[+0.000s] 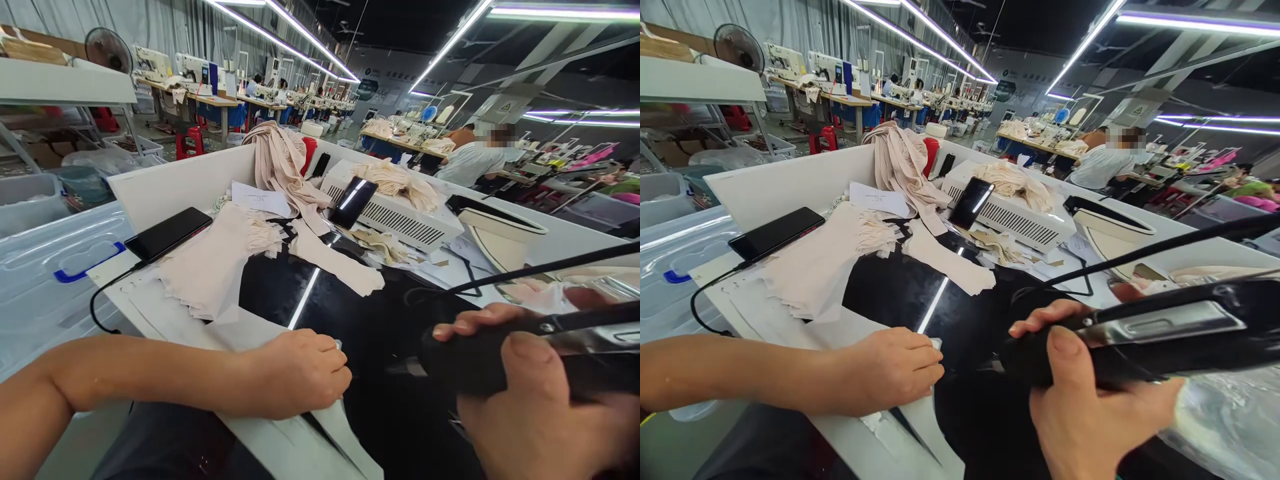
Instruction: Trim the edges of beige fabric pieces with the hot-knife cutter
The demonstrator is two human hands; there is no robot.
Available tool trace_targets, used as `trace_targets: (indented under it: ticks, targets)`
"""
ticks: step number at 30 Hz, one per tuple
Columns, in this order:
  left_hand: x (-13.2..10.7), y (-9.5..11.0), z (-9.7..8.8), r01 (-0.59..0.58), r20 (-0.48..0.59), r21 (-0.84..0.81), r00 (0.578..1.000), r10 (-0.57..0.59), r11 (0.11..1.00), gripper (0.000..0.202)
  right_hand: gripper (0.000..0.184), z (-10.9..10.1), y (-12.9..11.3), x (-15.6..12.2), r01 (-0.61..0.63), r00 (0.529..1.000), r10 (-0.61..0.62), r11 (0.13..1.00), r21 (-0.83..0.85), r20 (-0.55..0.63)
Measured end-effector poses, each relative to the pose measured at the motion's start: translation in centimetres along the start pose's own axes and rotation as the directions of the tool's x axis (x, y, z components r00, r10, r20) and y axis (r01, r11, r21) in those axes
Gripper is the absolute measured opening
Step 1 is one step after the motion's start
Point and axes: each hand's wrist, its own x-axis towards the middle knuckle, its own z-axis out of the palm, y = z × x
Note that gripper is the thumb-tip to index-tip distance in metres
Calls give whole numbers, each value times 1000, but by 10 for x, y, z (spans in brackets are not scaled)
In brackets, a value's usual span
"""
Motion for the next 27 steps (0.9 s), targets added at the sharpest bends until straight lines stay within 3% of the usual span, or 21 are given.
trace_targets:
  ticks: [3, 6, 15, 27]
  targets:
    - [0, 6, 4, 30, 4, 23, 1000, -31, 999, 22, 61, 36, -1, -9, 58, 998, -55, 994, 93, -40]
    - [-2, 11, 5, 37, -43, 26, 998, -36, 999, 19, 55, 54, 5, -12, 52, 998, -47, 990, 133, -36]
    - [-3, 17, 10, 55, -40, 36, 998, -53, 998, 11, 46, 47, 16, -22, 6, 994, -19, 993, 117, 110]
    - [-8, 16, 12, 86, -33, 45, 996, -84, 995, 15, 51, 50, 19, -29, 27, 994, -46, 981, 194, 96]
